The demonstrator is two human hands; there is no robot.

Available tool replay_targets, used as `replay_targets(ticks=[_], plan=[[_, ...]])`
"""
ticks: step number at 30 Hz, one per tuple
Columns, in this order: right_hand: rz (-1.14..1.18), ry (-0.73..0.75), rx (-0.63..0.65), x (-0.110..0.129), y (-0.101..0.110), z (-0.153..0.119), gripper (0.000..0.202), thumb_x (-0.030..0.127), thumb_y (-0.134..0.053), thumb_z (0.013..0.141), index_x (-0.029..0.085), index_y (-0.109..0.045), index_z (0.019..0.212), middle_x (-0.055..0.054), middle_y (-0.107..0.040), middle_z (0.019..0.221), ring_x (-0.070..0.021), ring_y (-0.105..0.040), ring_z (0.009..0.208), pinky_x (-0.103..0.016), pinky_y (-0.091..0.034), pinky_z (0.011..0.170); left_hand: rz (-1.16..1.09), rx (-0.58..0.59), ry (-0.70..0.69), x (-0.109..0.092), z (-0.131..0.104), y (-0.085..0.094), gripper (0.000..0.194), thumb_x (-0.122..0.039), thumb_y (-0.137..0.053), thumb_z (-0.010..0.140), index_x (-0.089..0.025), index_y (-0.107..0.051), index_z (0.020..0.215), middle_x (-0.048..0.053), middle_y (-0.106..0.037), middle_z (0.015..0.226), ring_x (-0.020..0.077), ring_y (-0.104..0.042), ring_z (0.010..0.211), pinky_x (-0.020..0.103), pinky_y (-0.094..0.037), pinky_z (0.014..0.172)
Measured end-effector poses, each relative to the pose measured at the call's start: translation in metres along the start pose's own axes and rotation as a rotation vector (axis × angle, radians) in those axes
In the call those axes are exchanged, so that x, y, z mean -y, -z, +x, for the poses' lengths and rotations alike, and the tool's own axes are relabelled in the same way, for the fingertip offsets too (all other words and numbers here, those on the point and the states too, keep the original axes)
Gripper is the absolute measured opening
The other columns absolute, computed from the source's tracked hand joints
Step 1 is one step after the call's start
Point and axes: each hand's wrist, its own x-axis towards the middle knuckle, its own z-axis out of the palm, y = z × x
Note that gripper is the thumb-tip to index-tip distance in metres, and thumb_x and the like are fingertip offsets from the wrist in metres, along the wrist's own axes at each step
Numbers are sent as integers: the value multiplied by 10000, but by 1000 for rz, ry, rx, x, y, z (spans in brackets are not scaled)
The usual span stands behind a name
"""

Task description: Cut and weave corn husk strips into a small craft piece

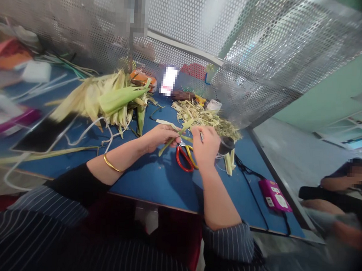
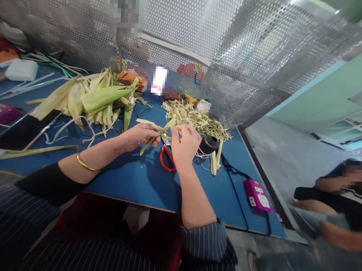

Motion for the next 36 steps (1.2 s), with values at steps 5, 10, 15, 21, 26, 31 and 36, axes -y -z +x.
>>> replay_targets(ticks=[5, 10, 15, 21, 26, 31, 36], plan=[[555, -390, 351, -7, -10, 2, 342, 492, -643, 750, 166, -664, 651, -5, -610, 642, -148, -537, 654, -287, -423, 653, 97, 53, 56, 7, 2, -3, 258, -379, -571, 831, -145, -669, 782, 14, -580, 595, 90, -506, 482, 214, -434, 484], [845, -568, 234, 1, -18, -5, 216, 367, -736, 638, 165, -660, 641, 6, -603, 622, -132, -540, 619, -274, -448, 599, 210, 17, -86, 15, -1, -6, 231, -359, -671, 776, -128, -681, 791, -27, -497, 530, 53, -385, 415, 194, -294, 400], [831, -579, 83, 2, -25, -8, 209, 331, -719, 617, 172, -601, 552, 12, -581, 585, -129, -535, 622, -263, -439, 584, 192, 2, -83, 12, -5, -13, 244, -289, -699, 746, -131, -595, 591, -41, -434, 472, 34, -318, 406, 195, -210, 405], [822, -591, 49, -1, -27, -8, 195, 348, -707, 631, 170, -632, 602, -6, -612, 623, -135, -544, 626, -275, -454, 589, 191, -6, -92, 14, -5, -15, 313, -264, -691, 743, -140, -515, 515, -36, -421, 466, 35, -314, 418, 209, -195, 422], [858, -614, 182, -5, -25, -4, 231, 374, -740, 615, 161, -654, 628, -3, -605, 623, -128, -536, 596, -282, -460, 573, 188, -29, -88, 18, -3, -13, 317, -306, -700, 741, -145, -538, 521, -34, -425, 468, 46, -327, 404, 224, -234, 419], [646, -451, 163, -15, -11, 6, 314, 464, -668, 719, 159, -693, 792, -33, -660, 754, -162, -591, 714, -326, -490, 704, 165, -77, -46, 13, -1, -9, 286, -374, -593, 830, -125, -704, 744, -38, -422, 496, 51, -290, 399, 223, -206, 413], [176, -55, 22, -16, 5, 14, 271, 443, -588, 821, 196, -701, 822, -58, -688, 902, -199, -601, 895, -373, -425, 893, 550, -113, -117, 9, -5, -11, 357, -362, -595, 804, -145, -623, 523, -29, -413, 428, 64, -321, 397, 238, -228, 442]])
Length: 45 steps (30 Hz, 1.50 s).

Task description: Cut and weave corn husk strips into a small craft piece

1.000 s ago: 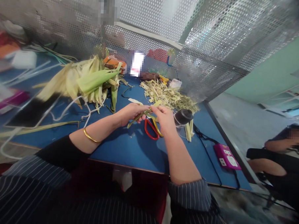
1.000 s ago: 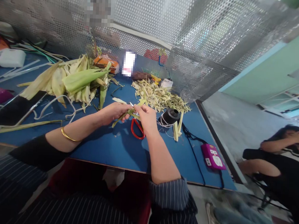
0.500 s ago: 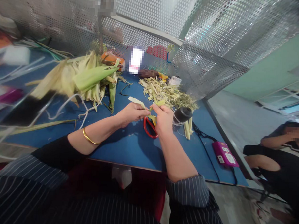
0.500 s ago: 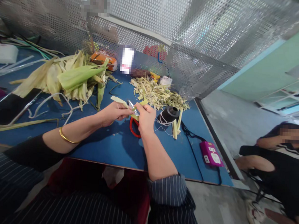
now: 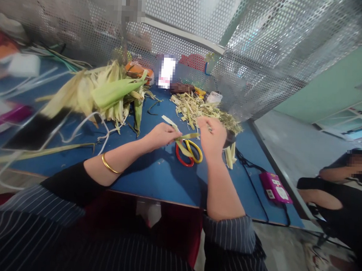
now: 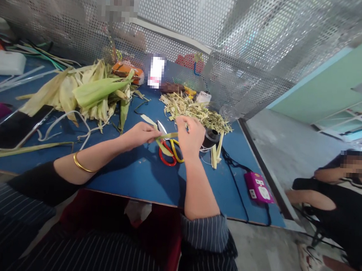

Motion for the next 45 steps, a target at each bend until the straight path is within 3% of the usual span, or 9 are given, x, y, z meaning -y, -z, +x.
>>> replay_targets(ticks=[3, 6, 9, 22, 32, 36, 39, 42, 45], plan=[[29, -23, 371, 10, -1, -5, 254, 429, -632, 784, 199, -696, 697, -34, -685, 778, -195, -605, 813, -367, -428, 845, 179, 74, -60, -1, -3, -3, 470, -351, -578, 799, -167, -445, 388, -25, -371, 377, 72, -323, 390, 250, -227, 448], [343, -297, 606, 14, -5, -10, 203, 397, -679, 728, 193, -675, 718, -2, -649, 692, -154, -584, 665, -315, -453, 680, 174, 169, -84, 1, -4, -4, 441, -354, -574, 794, -168, -441, 418, -35, -365, 388, 71, -314, 402, 249, -221, 458], [561, -461, 546, 11, -7, -10, 200, 345, -737, 649, 182, -623, 672, 18, -619, 645, -118, -541, 589, -270, -433, 597, 113, 220, -81, 5, -2, -5, 399, -390, -589, 774, -163, -457, 474, -46, -378, 436, 68, -304, 436, 240, -213, 472], [519, -428, 287, 2, -29, -18, 152, 288, -676, 661, 195, -555, 649, 36, -585, 595, -121, -514, 574, -268, -410, 599, 26, 265, -52, -1, -5, 1, 405, -348, -640, 726, -165, -410, 448, -58, -296, 460, 61, -230, 463, 254, -133, 482], [314, -178, 38, -5, -11, -1, 305, 471, -595, 803, 179, -660, 861, -34, -679, 837, -153, -602, 778, -300, -458, 767, -264, 137, 139, -4, -1, 4, 409, -462, -521, 876, -147, -629, 637, 18, -538, 541, 62, -364, 415, 217, -227, 420], [247, -310, -38, -10, -9, 3, 371, 552, -624, 754, 180, -632, 763, -16, -646, 730, -138, -579, 693, -276, -449, 673, -324, 33, 111, 0, 3, 6, 347, -424, -577, 860, -148, -639, 660, 12, -540, 564, 53, -381, 428, 214, -228, 422], [452, -546, 156, -10, -13, 1, 413, 587, -681, 682, 181, -607, 692, -4, -626, 661, -123, -583, 615, -253, -439, 587, -301, -19, 73, 2, 3, 7, 289, -336, -637, 823, -146, -594, 610, -3, -531, 564, 42, -389, 436, 207, -243, 430], [725, -696, 284, -9, -19, -4, 357, 472, -789, 599, 177, -607, 685, 20, -603, 613, -102, -573, 553, -235, -449, 551, -268, -33, 78, 1, 3, 6, 281, -300, -629, 821, -143, -570, 596, -6, -544, 568, 38, -403, 441, 203, -256, 432], [902, -801, 237, -8, -24, -7, 256, 325, -806, 598, 176, -636, 718, 30, -600, 607, -86, -547, 541, -222, -473, 545, -247, -14, 100, 1, 2, 3, 232, -263, -626, 816, -140, -584, 624, -11, -556, 561, 36, -410, 439, 202, -264, 435]])
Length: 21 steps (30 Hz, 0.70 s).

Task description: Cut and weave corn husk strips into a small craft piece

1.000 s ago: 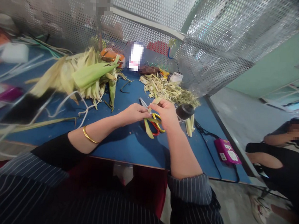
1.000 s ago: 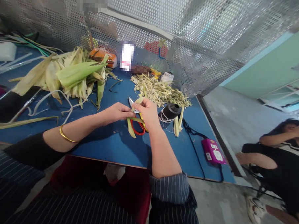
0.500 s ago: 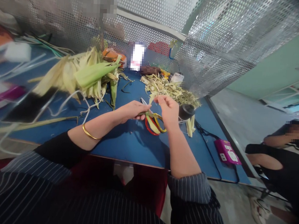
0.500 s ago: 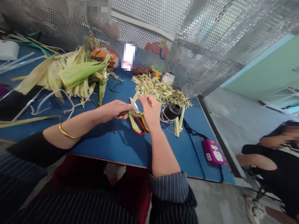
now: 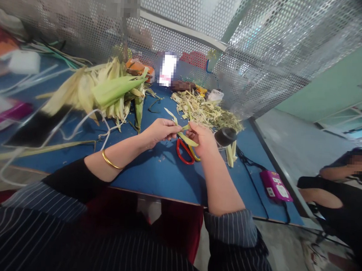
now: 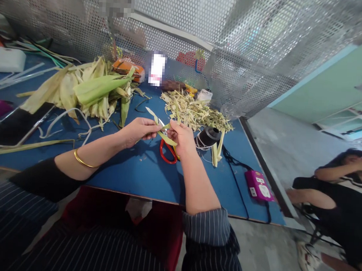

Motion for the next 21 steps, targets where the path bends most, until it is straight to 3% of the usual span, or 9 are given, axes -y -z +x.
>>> replay_targets(ticks=[4, 7, 12, 16, 21], plan=[[103, -104, 64, -1, -4, -4, 174, 288, -761, 660, 163, -673, 745, 33, -575, 585, -62, -490, 524, -190, -452, 521, -12, -14, -6, 3, 0, -3, 218, -258, -631, 808, -138, -579, 634, -18, -548, 547, 36, -414, 437, 201, -279, 438], [30, -19, 144, -2, -6, -8, 223, 374, -753, 681, 174, -676, 744, 40, -545, 578, -61, -465, 521, -194, -416, 505, -24, -20, -17, 3, -1, -4, 249, -295, -646, 803, -140, -563, 626, -24, -533, 537, 36, -407, 432, 200, -274, 432], [-195, 239, 44, -8, -10, -9, 348, 515, -676, 730, 178, -646, 651, 47, -459, 498, -69, -406, 463, -223, -350, 464, -8, 32, -42, -2, -4, -7, 284, -243, -672, 774, -138, -526, 555, -37, -490, 478, 34, -390, 422, 195, -286, 442], [-210, 220, -56, -10, -14, -7, 401, 574, -649, 720, 186, -604, 629, 60, -402, 472, -70, -361, 422, -237, -336, 440, -14, 34, -21, -1, -5, -10, 267, -187, -664, 772, -138, -539, 541, -30, -499, 455, 39, -397, 404, 204, -315, 450], [-281, 233, 29, -2, -8, -2, 465, 646, -593, 726, 183, -618, 695, 33, -488, 530, -89, -452, 479, -244, -387, 488, -159, -1, 15, 3, -3, -7, 208, -266, -696, 780, -119, -623, 653, 28, -621, 556, 69, -521, 454, 204, -381, 469]])
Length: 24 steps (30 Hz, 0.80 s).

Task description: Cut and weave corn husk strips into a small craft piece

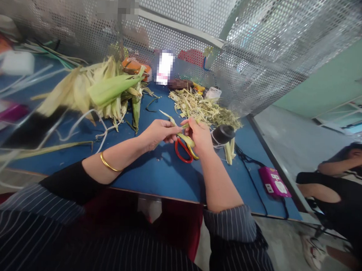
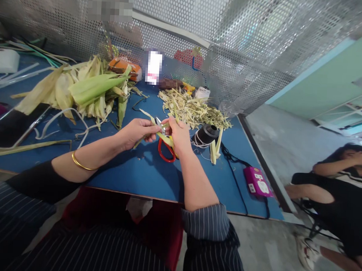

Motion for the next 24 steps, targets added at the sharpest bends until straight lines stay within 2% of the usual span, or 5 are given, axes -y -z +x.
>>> replay_targets(ticks=[6, 11, 13, 18, 24], plan=[[72, 119, -387, 0, 15, 9, 417, 619, -589, 732, 203, -577, 749, 29, -564, 640, -95, -526, 525, -239, -394, 513, -313, -18, -41, -11, 3, 8, 122, -182, -600, 854, -101, -650, 931, 111, -739, 879, 148, -697, 777, 280, -528, 766], [-156, 88, 79, 2, -2, -9, 342, 522, -610, 766, 183, -653, 763, -8, -642, 720, -133, -583, 670, -261, -443, 650, -395, -26, -132, -10, 5, 6, 195, -82, -585, 828, -98, -629, 1017, 85, -740, 845, 151, -698, 816, 316, -519, 847], [-297, 150, 174, 1, -9, -16, 335, 505, -596, 788, 177, -666, 783, -4, -652, 733, -137, -573, 700, -266, -435, 693, -407, -57, -141, -8, 5, 4, 231, -71, -600, 809, -107, -626, 1035, 77, -736, 837, 156, -698, 800, 309, -527, 810], [-515, 174, 128, -9, -16, -21, 436, 563, -575, 791, 163, -618, 625, 28, -551, 548, -103, -443, 539, -251, -337, 556, -433, -124, -113, -8, 2, -1, 246, -35, -615, 767, -114, -621, 1000, 70, -728, 823, 151, -695, 775, 272, -531, 745], [-569, 203, 173, -8, -17, -24, 442, 525, -524, 845, 178, -644, 598, -12, -641, 598, -134, -540, 560, -266, -380, 592, -430, -154, -103, -7, 2, -2, 238, -90, -673, 746, -124, -597, 969, 82, -730, 841, 173, -691, 784, 263, -530, 659]])
